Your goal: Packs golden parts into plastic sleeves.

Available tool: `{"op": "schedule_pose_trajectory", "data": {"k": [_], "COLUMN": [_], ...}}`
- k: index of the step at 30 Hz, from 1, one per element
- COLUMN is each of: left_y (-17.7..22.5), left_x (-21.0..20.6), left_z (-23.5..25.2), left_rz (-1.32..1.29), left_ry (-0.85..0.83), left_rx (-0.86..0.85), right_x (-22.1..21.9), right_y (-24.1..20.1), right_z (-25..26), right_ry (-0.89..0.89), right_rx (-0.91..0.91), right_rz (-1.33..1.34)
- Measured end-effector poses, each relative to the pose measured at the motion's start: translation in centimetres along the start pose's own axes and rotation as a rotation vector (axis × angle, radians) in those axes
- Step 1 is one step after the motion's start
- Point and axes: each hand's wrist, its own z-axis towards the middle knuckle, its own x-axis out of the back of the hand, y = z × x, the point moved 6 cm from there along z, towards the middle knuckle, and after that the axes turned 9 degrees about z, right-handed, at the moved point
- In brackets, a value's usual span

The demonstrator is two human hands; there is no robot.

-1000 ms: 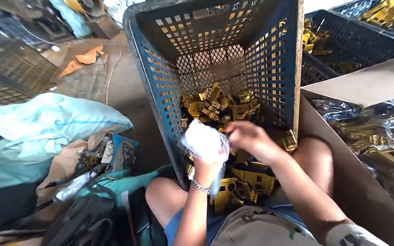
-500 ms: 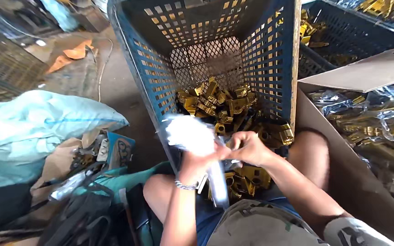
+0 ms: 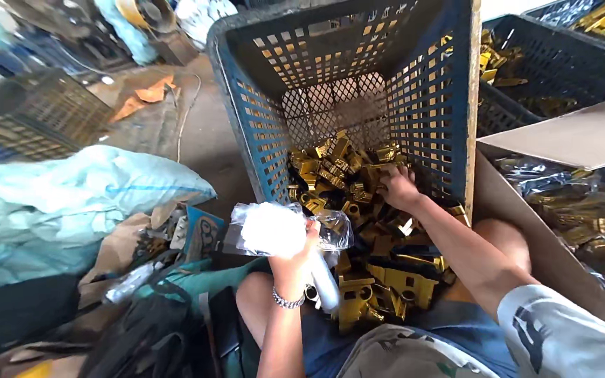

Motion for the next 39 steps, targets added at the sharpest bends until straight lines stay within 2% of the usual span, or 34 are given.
{"op": "schedule_pose_trajectory", "data": {"k": [2, 5, 7, 9, 10, 11, 12, 13, 15, 16, 17, 19, 21, 22, 23, 25, 27, 29, 31, 33, 34, 35, 36, 37, 39], "left_y": [-0.3, -0.7, -0.7, -0.5, -0.1, 0.3, 0.7, 1.2, 1.8, 2.0, 2.0, 1.5, 1.0, 0.6, -0.1, -1.6, -1.8, -0.3, 0.8, 0.8, 0.6, 0.4, 0.3, 0.2, 0.1], "left_x": [-0.2, -1.4, -2.6, -3.9, -4.5, -5.1, -5.5, -5.7, -5.7, -5.5, -5.2, -4.7, -4.5, -4.2, -3.9, -2.8, -3.1, -4.7, -5.3, -3.9, -3.1, -2.6, -2.4, -2.7, -4.2], "left_z": [-0.1, -0.4, -0.6, -1.0, -1.3, -1.6, -1.9, -2.0, -2.1, -2.1, -2.2, -2.6, -2.9, -2.8, -2.5, -1.7, -2.1, -3.5, -3.5, -2.3, -1.8, -1.4, -1.3, -1.4, -2.0], "left_rz": [0.016, 0.014, -0.012, -0.058, -0.094, -0.140, -0.174, -0.192, -0.232, -0.242, -0.209, -0.019, 0.278, 0.366, 0.385, 0.249, 0.111, 0.035, -0.093, -0.219, -0.256, -0.267, -0.241, -0.168, 0.019], "left_ry": [-0.014, -0.028, -0.033, -0.077, -0.105, -0.130, -0.147, -0.153, -0.142, -0.142, -0.157, -0.238, -0.261, -0.215, -0.148, -0.044, -0.119, -0.312, -0.342, -0.253, -0.227, -0.205, -0.188, -0.195, -0.247], "left_rx": [0.029, 0.138, 0.181, 0.246, 0.298, 0.359, 0.400, 0.423, 0.435, 0.422, 0.393, 0.270, 0.011, -0.089, -0.097, 0.094, 0.192, 0.129, 0.089, 0.204, 0.276, 0.327, 0.335, 0.291, 0.111], "right_x": [2.9, 7.4, 8.6, 7.0, 5.5, 3.9, 2.6, 1.6, 0.1, -0.9, -1.9, -2.9, -3.3, -3.6, -3.6, -3.0, -2.5, -2.2, -1.3, 0.6, 1.6, 2.6, 3.3, 3.5, 1.8], "right_y": [-0.5, -1.7, -3.9, -6.1, -7.0, -7.6, -8.0, -8.2, -9.3, -10.2, -10.8, -10.9, -10.3, -10.1, -9.9, -9.8, -9.1, -8.3, -7.3, -5.0, -3.5, -2.3, -2.4, -3.4, -6.8], "right_z": [-1.9, -7.0, -10.5, -13.0, -13.6, -13.7, -13.6, -13.3, -12.9, -13.0, -12.9, -11.8, -10.2, -9.9, -10.0, -10.7, -11.0, -10.8, -10.9, -11.4, -11.3, -11.0, -10.9, -10.8, -10.8], "right_ry": [0.168, 0.373, 0.330, 0.048, -0.120, -0.215, -0.207, -0.111, 0.109, 0.105, 0.025, -0.137, -0.184, -0.254, -0.317, -0.334, -0.180, 0.007, 0.126, 0.269, 0.312, 0.295, 0.246, 0.180, -0.030], "right_rx": [0.061, -0.035, 0.081, 0.156, 0.126, 0.070, 0.037, 0.054, 0.227, 0.295, 0.288, 0.161, 0.093, 0.026, -0.042, -0.086, -0.098, -0.113, -0.117, -0.008, 0.126, 0.290, 0.397, 0.359, 0.166], "right_rz": [0.287, 0.930, 1.112, 1.138, 1.130, 1.098, 1.056, 0.966, 0.582, 0.410, 0.304, 0.301, 0.513, 0.646, 0.788, 1.049, 1.156, 1.179, 1.302, 1.707, 2.008, 2.283, 2.404, 2.292, 1.680]}}
